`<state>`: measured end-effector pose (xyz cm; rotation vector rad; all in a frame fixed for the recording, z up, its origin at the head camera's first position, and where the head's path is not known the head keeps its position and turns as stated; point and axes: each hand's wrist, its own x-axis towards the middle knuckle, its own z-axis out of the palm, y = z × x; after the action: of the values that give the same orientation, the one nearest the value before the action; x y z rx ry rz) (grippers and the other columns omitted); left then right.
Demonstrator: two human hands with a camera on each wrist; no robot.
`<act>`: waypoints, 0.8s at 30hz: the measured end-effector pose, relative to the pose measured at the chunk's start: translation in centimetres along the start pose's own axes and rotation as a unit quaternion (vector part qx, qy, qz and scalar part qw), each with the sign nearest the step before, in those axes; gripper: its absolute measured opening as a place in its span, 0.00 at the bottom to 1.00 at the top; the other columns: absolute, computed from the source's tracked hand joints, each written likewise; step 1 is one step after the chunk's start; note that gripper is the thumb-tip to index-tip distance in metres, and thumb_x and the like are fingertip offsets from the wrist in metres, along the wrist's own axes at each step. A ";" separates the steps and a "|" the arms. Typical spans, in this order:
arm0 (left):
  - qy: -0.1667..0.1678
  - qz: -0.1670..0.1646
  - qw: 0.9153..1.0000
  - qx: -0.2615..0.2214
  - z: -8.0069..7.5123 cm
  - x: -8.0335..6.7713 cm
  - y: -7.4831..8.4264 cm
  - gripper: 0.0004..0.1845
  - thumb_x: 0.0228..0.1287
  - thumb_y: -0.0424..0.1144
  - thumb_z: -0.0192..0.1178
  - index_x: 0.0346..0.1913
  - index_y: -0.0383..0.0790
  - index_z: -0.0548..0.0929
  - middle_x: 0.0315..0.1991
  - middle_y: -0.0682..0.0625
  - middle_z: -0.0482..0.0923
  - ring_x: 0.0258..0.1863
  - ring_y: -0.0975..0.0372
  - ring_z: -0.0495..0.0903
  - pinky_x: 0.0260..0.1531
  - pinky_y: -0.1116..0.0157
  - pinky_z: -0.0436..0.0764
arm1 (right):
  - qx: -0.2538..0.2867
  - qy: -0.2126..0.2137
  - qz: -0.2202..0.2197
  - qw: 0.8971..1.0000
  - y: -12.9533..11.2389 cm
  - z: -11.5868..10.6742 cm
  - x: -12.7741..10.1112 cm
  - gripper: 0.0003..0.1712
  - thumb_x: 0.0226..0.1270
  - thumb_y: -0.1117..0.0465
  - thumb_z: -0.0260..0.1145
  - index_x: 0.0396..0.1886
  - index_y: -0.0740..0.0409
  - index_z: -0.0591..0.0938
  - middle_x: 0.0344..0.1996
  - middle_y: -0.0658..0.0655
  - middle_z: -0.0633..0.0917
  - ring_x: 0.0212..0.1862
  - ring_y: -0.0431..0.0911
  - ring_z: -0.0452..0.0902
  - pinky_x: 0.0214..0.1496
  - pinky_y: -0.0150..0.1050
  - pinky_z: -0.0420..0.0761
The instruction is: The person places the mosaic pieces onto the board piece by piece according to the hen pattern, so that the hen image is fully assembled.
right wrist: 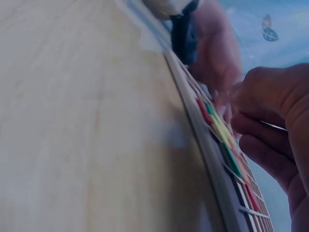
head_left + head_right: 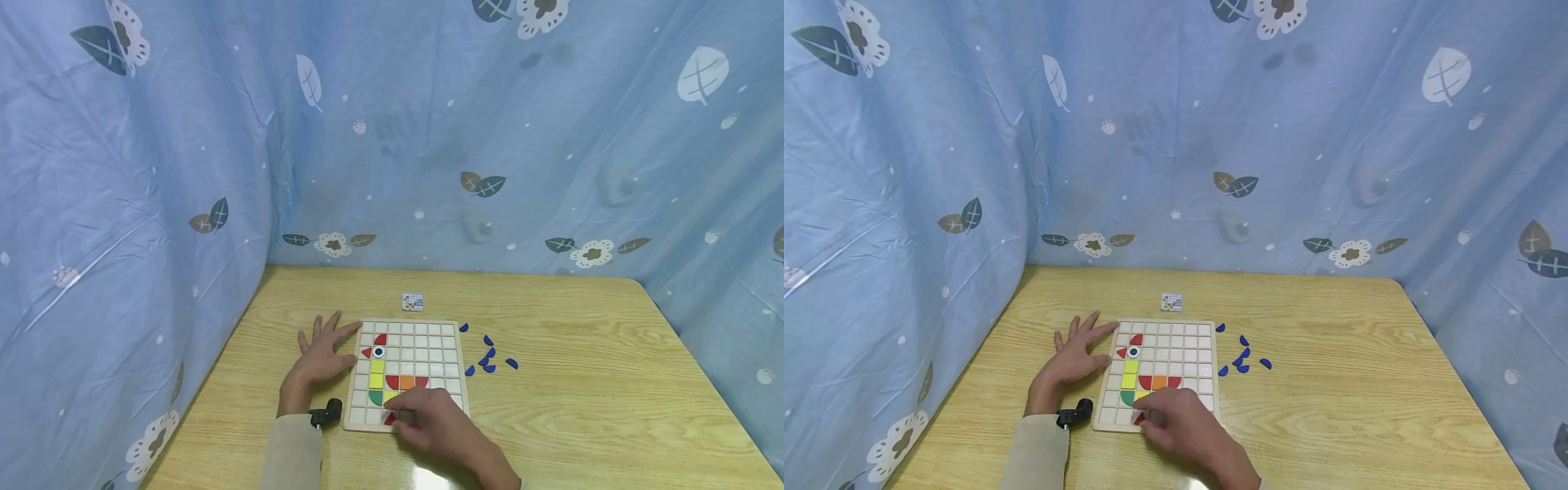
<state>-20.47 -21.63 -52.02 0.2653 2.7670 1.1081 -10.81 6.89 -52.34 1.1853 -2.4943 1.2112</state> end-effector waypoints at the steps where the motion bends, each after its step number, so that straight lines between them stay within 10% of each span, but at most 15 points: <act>1: 0.000 -0.001 1.000 0.000 0.0 0.0 0.0 0.40 0.63 0.38 0.68 0.81 0.54 0.76 0.91 0.38 0.46 0.89 0.33 0.29 0.76 0.26 0.17 | 0.011 0.006 0.000 1.000 0.2 -0.2 -0.1 0.16 0.64 0.68 0.78 0.51 0.53 0.93 0.43 0.46 0.95 0.43 0.35 0.88 0.50 0.30 0.88; 9: 0.000 -0.001 1.000 -0.008 0.0 0.1 0.0 0.41 0.60 0.37 0.69 0.80 0.54 0.77 0.91 0.37 0.45 0.88 0.32 0.28 0.75 0.25 0.16 | 0.024 0.049 0.032 0.998 1.7 -3.0 -1.7 0.17 0.62 0.68 0.81 0.51 0.53 0.93 0.45 0.48 0.96 0.45 0.41 0.92 0.50 0.44 0.92; 24: -0.003 -0.009 1.000 -0.003 0.2 0.3 -0.4 0.41 0.62 0.38 0.69 0.81 0.56 0.75 0.91 0.40 0.45 0.89 0.34 0.27 0.76 0.27 0.16 | -0.039 0.117 0.149 0.981 5.5 -10.0 -6.6 0.19 0.62 0.63 0.84 0.53 0.50 0.94 0.49 0.45 0.95 0.56 0.37 0.91 0.63 0.24 0.81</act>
<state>-20.77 -21.73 -52.48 0.2420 2.7549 1.1088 -12.28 19.95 -51.77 0.6219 -2.5710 1.2202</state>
